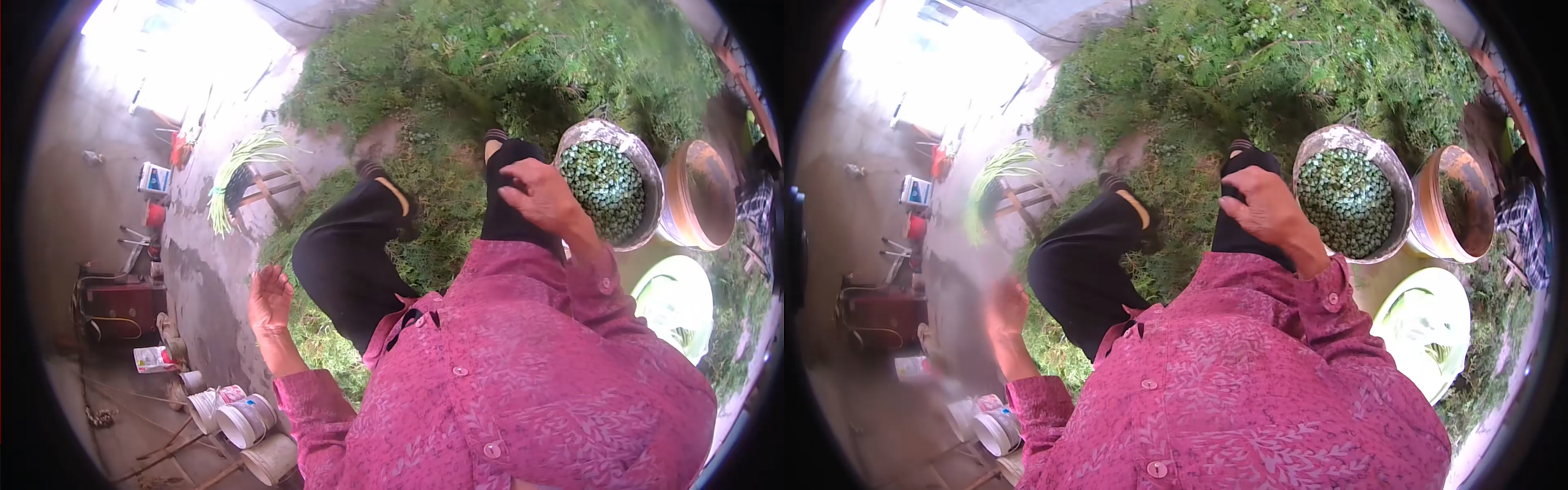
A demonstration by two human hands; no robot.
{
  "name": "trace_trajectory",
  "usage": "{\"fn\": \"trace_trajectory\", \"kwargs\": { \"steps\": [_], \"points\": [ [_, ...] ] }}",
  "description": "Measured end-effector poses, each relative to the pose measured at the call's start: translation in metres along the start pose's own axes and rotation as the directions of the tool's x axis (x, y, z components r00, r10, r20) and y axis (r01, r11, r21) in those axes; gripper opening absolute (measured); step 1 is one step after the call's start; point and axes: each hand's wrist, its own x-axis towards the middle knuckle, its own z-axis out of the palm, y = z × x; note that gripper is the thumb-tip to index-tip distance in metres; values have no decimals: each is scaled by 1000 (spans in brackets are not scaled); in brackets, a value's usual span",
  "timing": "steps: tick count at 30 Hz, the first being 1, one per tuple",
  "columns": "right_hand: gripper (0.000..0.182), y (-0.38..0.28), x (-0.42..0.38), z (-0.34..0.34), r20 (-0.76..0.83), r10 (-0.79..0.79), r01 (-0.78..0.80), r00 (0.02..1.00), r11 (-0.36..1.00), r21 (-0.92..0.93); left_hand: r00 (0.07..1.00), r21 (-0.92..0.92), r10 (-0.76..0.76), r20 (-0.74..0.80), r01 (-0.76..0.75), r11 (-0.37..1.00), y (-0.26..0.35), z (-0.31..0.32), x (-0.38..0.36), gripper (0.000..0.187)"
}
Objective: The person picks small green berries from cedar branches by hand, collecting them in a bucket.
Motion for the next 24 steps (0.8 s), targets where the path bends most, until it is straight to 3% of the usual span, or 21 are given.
{"fn": "trace_trajectory", "kwargs": {
  "steps": [6, 8, 10, 12, 14, 16, 18, 19, 22, 23, 24],
  "points": [
    [31, 1, 35, 21, 99, 15, -12, 995, 1000, -29, 999, 68, 20, -32, -17, 998, -6, 4, 25, 31],
    [31, 3, 54, 38, 142, 31, -25, 989, 999, -47, 999, 206, 34, 42, -42, 978, -13, 3, 49, 30],
    [31, 13, 75, 69, 131, -81, 88, 988, 995, -49, 998, 186, 24, 57, -35, 982, -23, 33, 64, 30],
    [31, 20, 107, 106, 259, -41, 38, 965, 999, 15, 994, 162, 24, 105, -41, 986, -36, 61, 85, 29],
    [30, 31, 134, 154, 344, 61, -142, 937, 966, 216, 996, 139, -21, 88, 9, 990, -45, 108, 100, 29],
    [27, 51, 151, 212, 409, 176, -290, 895, 928, 235, 995, 113, -62, 73, 54, 992, -49, 144, 123, 28],
    [25, 78, 150, 271, 449, 256, -367, 856, 913, 178, 979, 22, -70, 193, 67, 998, -57, 161, 150, 26],
    [23, 93, 145, 297, 470, 317, -423, 824, 896, 136, 979, 17, -94, 181, 93, 996, -59, 164, 162, 26],
    [18, 132, 118, 355, 536, 400, -477, 744, 879, 7, 985, 147, 47, 164, -72, 987, -66, 161, 199, 24],
    [19, 140, 110, 367, 547, 446, -504, 709, 862, -50, 990, 196, 39, 134, -65, 978, -68, 153, 209, 26],
    [18, 149, 103, 379, 568, 461, -507, 682, 857, -86, 996, 132, -48, 76, 38, 990, -66, 141, 218, 28]
  ]
}}
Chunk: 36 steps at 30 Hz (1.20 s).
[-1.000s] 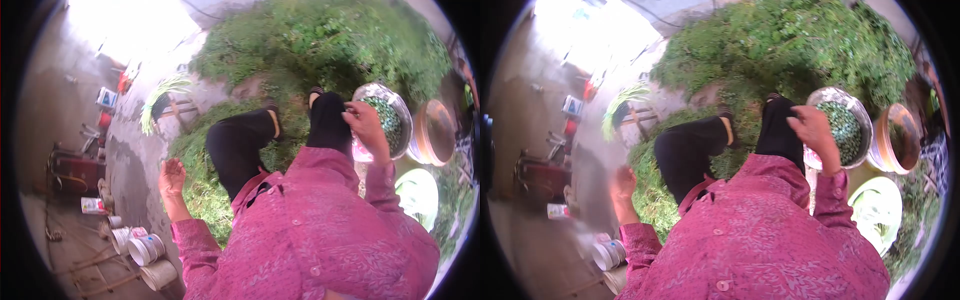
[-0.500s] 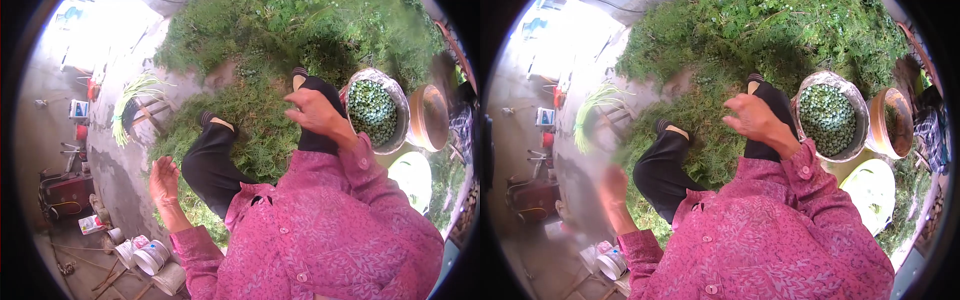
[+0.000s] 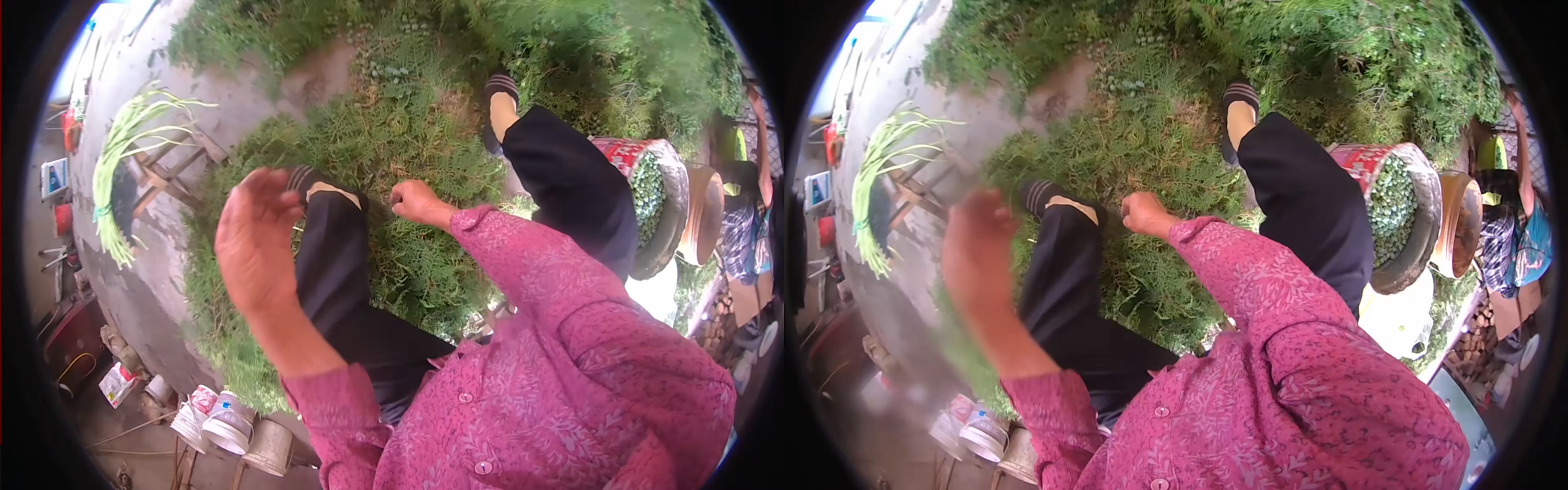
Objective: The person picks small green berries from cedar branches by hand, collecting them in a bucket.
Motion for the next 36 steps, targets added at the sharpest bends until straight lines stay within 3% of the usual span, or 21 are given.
{"fn": "trace_trajectory", "kwargs": {
  "steps": [1, 3, 5, 7, 8, 10, 15, 18, 20, 21, 22, 23, 24, 25, 27, 28, 30, 31, 33, 34, 36],
  "points": [
    [18, 8, 7, 9, 31, 20, -20, 999, 999, -28, 995, -77, -93, -45, 90, 993, 2, -10, 5, 30],
    [17, 20, 19, 28, 79, 61, -57, 995, 997, -54, 992, -308, -15, 125, 53, 950, 9, -20, 2, 34],
    [15, 30, 32, 45, 112, 94, -86, 989, 994, -70, 987, -309, -13, 161, 63, 949, 19, -37, -1, 35],
    [15, 39, 43, 56, 242, -56, 144, 969, 920, -365, 979, -319, -2, 203, 68, 945, 22, -46, 2, 36],
    [15, 43, 45, 60, 261, -42, 137, 964, 924, -357, 990, -309, 4, 138, 39, 950, 21, -48, 2, 37],
    [14, 43, 48, 62, 275, -65, 221, 959, 777, -589, 995, -302, 10, 97, 20, 953, 21, -47, 4, 37],
    [14, 51, 58, 67, 332, -63, 270, 941, 732, -625, 988, -337, 21, 153, 32, 941, 23, -51, 4, 36],
    [14, 55, 62, 63, 359, -86, 285, 929, 786, -549, 983, -353, 17, 185, 50, 934, 23, -48, 4, 37],
    [14, 58, 60, 62, 200, 106, -87, 974, 991, -103, 982, -354, 27, 189, 42, 934, 22, -47, 2, 40],
    [14, 52, 55, 51, 191, 103, -81, 976, 990, -119, 981, -368, 41, 192, 34, 929, 21, -47, 1, 40],
    [13, 41, 46, 35, 249, 262, -296, 933, 948, 113, 979, -353, 31, 200, 42, 935, 20, -47, 0, 42],
    [14, 32, 37, 22, 339, 386, -492, 858, 809, 323, 978, -336, 22, 207, 50, 940, 20, -47, -1, 43],
    [16, 31, 30, 14, 317, 449, -541, 835, 771, 334, 977, -346, 36, 209, 40, 938, 20, -45, -1, 43],
    [16, 40, 25, 9, 309, 444, -533, 841, 779, 329, 974, -355, 21, 227, 63, 933, 19, -43, -2, 45],
    [16, 67, 17, 7, -118, 440, -365, 890, 843, 394, 970, -368, 13, 242, 79, 927, 17, -42, -3, 46],
    [16, 81, 15, 5, -120, 437, -363, 891, 847, 389, 963, -357, 16, 268, 83, 931, 15, -43, -4, 46],
    [17, 98, 16, -2, -313, 309, -282, 898, 951, 128, 956, -346, 14, 293, 93, 934, 14, -43, -5, 46],
    [17, 100, 20, -5, -312, 309, -283, 898, 951, 127, 961, -346, 10, 276, 89, 934, 14, -43, -5, 46],
    [21, 100, 28, -7, -174, 292, -312, 940, 945, -100, 966, -343, 7, 257, 84, 936, 14, -41, -3, 47],
    [21, 98, 30, -5, -172, 291, -311, 941, 945, -100, 965, -346, 6, 261, 87, 934, 14, -40, -3, 46],
    [23, 95, 37, -2, -165, 214, -257, 963, 911, -323, 964, -350, 11, 267, 86, 933, 14, -39, -1, 46]
  ]
}}
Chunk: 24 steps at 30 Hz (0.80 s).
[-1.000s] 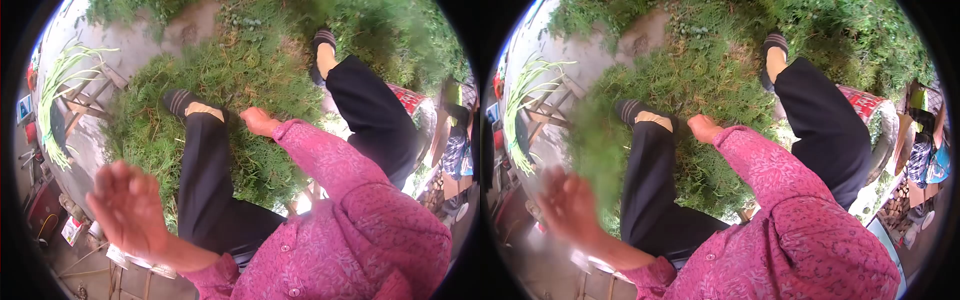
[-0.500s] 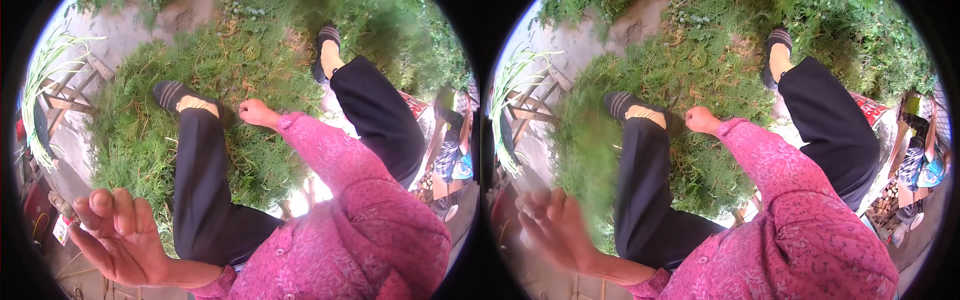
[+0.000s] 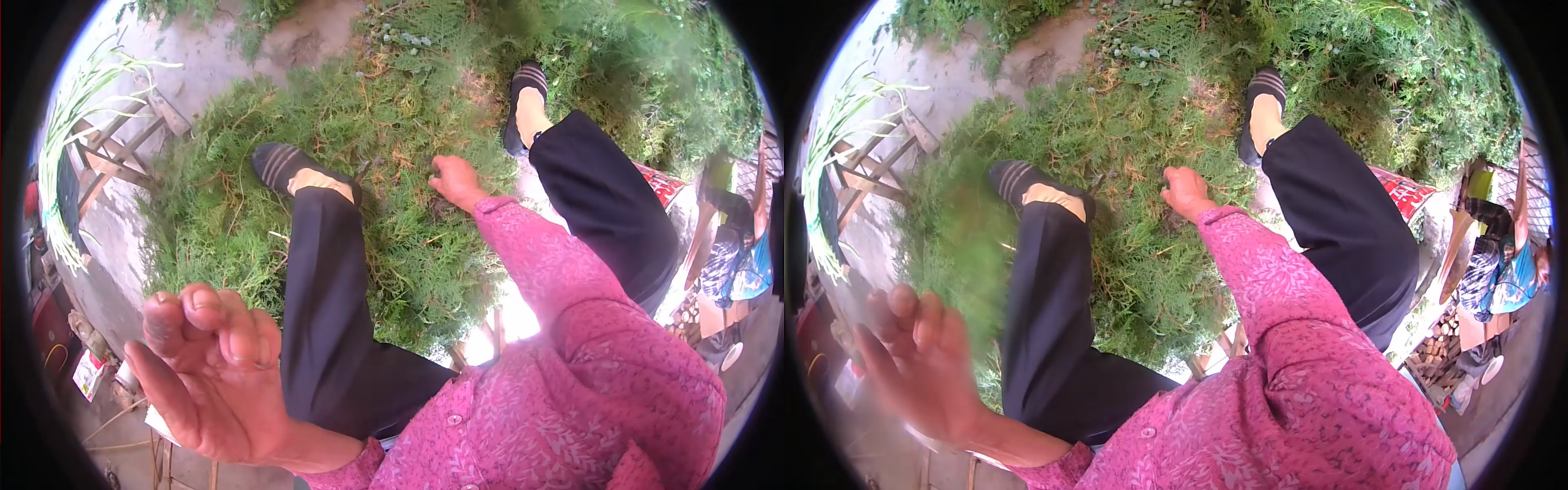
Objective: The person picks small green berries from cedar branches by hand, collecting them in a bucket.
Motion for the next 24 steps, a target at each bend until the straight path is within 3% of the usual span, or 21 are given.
{"fn": "trace_trajectory", "kwargs": {
  "steps": [4, 6, 7, 8, 9, 10, 12, 17, 20, 24],
  "points": [
    [26, 3, 9, 2, 58, 22, -23, 998, 1000, 16, 1000, -29, -20, -3, 20, 999, 1, 1, 2, 46],
    [22, 7, 9, -5, 142, 42, -73, 989, 974, 216, 999, -62, -27, -19, 26, 998, 2, 2, 3, 45],
    [22, 6, 4, -11, 136, 40, -68, 990, 976, 209, 999, -96, -31, -34, 28, 995, 3, 3, 4, 44],
    [19, 5, -1, -19, 197, 214, -284, 957, 832, 477, 998, -132, -31, -46, 25, 991, 3, 4, 4, 43],
    [16, 3, -7, -29, 303, 348, -457, 887, 572, 682, 999, -139, -18, -38, 13, 990, 4, 6, 6, 43],
    [16, 2, -13, -39, 286, 345, -443, 894, 582, 682, 999, -174, -28, -35, 22, 985, 5, 7, 7, 43],
    [19, -2, -25, -63, 305, 317, -393, 898, 262, 881, 997, -197, -7, -79, -9, 980, 4, 16, 9, 38],
    [20, -22, -51, -118, 214, 143, -233, 966, 134, 963, 985, -280, 0, -175, -50, 959, -5, 22, 15, 29],
    [10, -46, -73, -156, 151, -131, -167, 980, -121, 978, 996, -285, -23, -92, -4, 958, -13, 23, 14, 28],
    [12, -60, -71, -156, 121, -114, -119, 986, 28, 993, 991, -236, -47, -124, 17, 971, -21, 34, 2, 28]
  ]
}}
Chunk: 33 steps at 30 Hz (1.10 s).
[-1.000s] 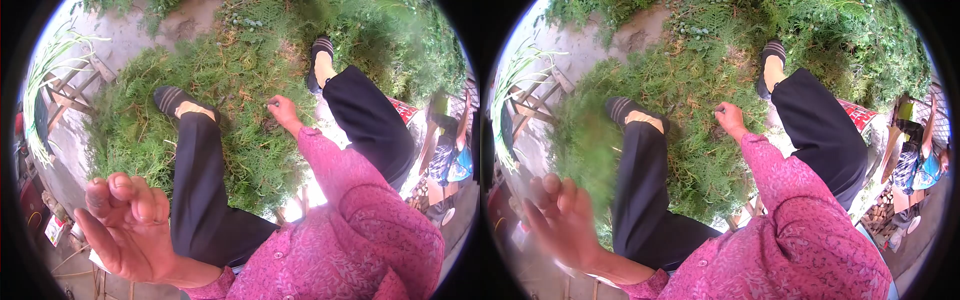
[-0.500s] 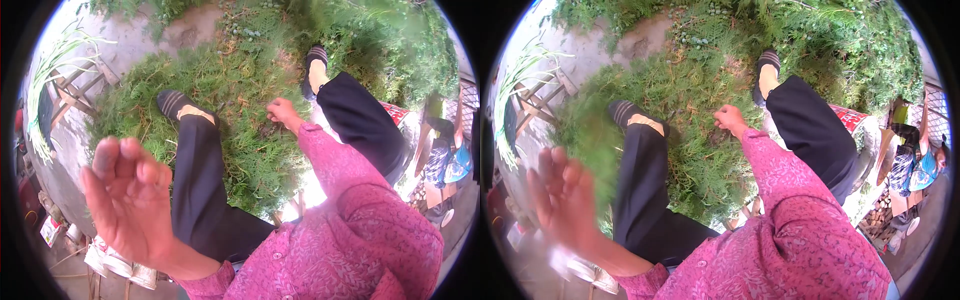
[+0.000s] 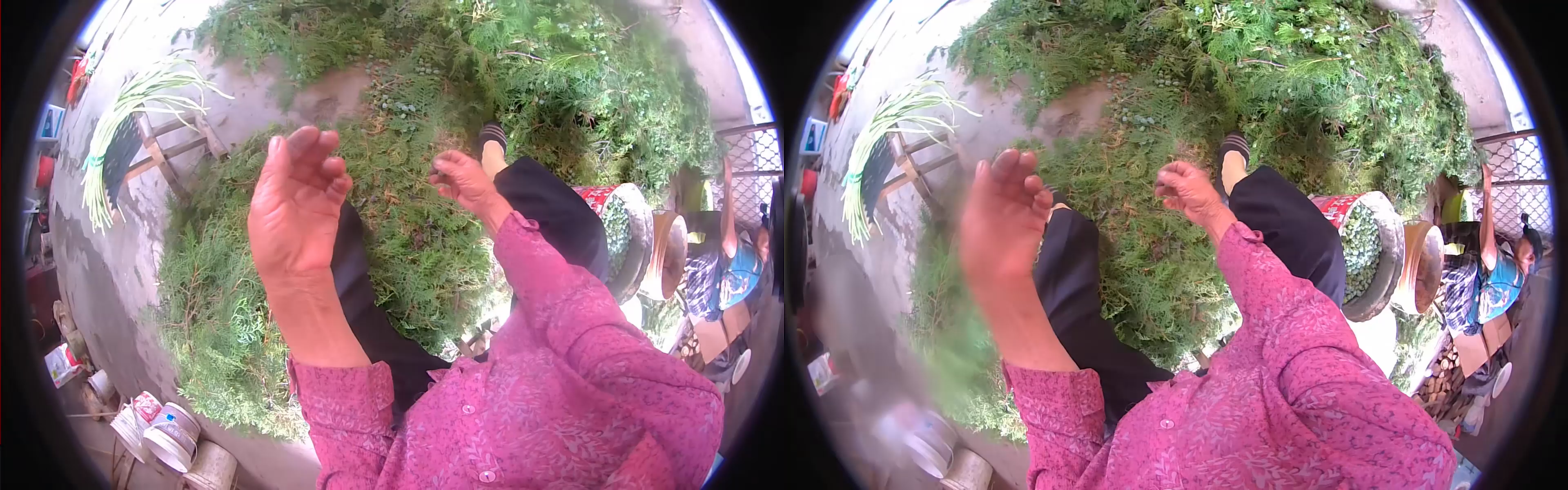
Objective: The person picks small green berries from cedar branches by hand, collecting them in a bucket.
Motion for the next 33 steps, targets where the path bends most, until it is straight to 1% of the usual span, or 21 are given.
{"fn": "trace_trajectory", "kwargs": {
  "steps": [2, 3, 5, 6, 8, 9, 11, 13, 14, 15, 16, 17, 19, 23, 25, 26, 28, 30, 31, 32, 33],
  "points": [
    [14, 22, 15, 2, -13, 35, -36, 999, 979, -200, 1000, 22, 10, -25, -9, 1000, 4, -2, -1, 28],
    [14, 32, 22, 5, -9, 39, -40, 999, 979, -201, 999, 4, 19, -32, -19, 1000, 8, -3, -1, 28],
    [14, 55, 40, 11, -78, 96, -121, 992, 888, -444, 998, -14, 24, -53, -25, 1000, 17, -3, -1, 28],
    [14, 71, 55, 10, -80, 109, -133, 991, 886, -443, 998, -49, 55, -27, -56, 997, 22, 0, -2, 30],
    [17, 105, 87, 2, -4, 36, -26, 999, 621, -783, 997, -82, 81, -16, -82, 993, 29, 2, 0, 31],
    [17, 121, 99, -1, -7, 51, -37, 999, 623, -782, 997, -105, 77, -1, -76, 992, 31, 2, 2, 34],
    [23, 148, 118, -6, 128, -60, 138, 990, 220, -966, 998, -124, 70, 2, -69, 990, 35, 6, 6, 37],
    [27, 160, 134, -6, 73, -25, 77, 997, 201, -977, 994, -201, 60, -89, -76, 977, 36, 8, 9, 42],
    [26, 166, 141, -7, -1, -154, 30, 988, 203, -979, 988, -110, 35, 153, -18, 994, 39, -5, 12, 37],
    [25, 166, 145, -4, -77, -280, -17, 957, 209, -978, 989, -109, 27, 144, -11, 994, 40, -7, 12, 37],
    [26, 164, 151, -2, -137, -288, -61, 948, 259, -964, 992, -70, 28, 125, -19, 997, 40, -7, 12, 37],
    [26, 161, 154, -1, -143, -282, -67, 949, 261, -963, 993, -32, 31, 110, -28, 999, 41, -6, 12, 38],
    [27, 158, 159, 4, -24, -280, 49, 960, 251, -967, 996, 26, 45, 78, -47, 999, 41, -4, 12, 37],
    [23, 156, 166, 22, -36, -223, 14, 974, 219, -976, 997, 35, 62, 39, -63, 997, 41, -2, 12, 36],
    [20, 150, 163, 31, -116, -169, -97, 979, 114, -989, 998, 31, 51, 39, -52, 998, 41, -4, 12, 36],
    [20, 153, 163, 29, -118, -166, -99, 979, 115, -988, 998, 31, 54, 40, -55, 998, 40, -5, 11, 36],
    [18, 157, 164, 21, -143, -161, -150, 977, -31, -988, 997, 29, 60, 42, -61, 998, 38, -7, 8, 37],
    [18, 157, 159, 8, -180, -147, -181, 973, 8, -984, 994, -110, 85, -67, -92, 990, 37, -6, 7, 47],
    [18, 161, 157, -4, -225, -124, -221, 966, 48, -974, 994, -114, 89, -60, -96, 989, 37, -5, 7, 47],
    [11, 166, 157, -16, -163, -173, -160, 971, 30, -987, 993, -136, 72, -89, -84, 987, 38, -3, 8, 45],
    [11, 157, 150, -18, -162, -180, -160, 970, 25, -987, 992, -160, 54, -118, -72, 985, 38, -1, 8, 44]
  ]
}}
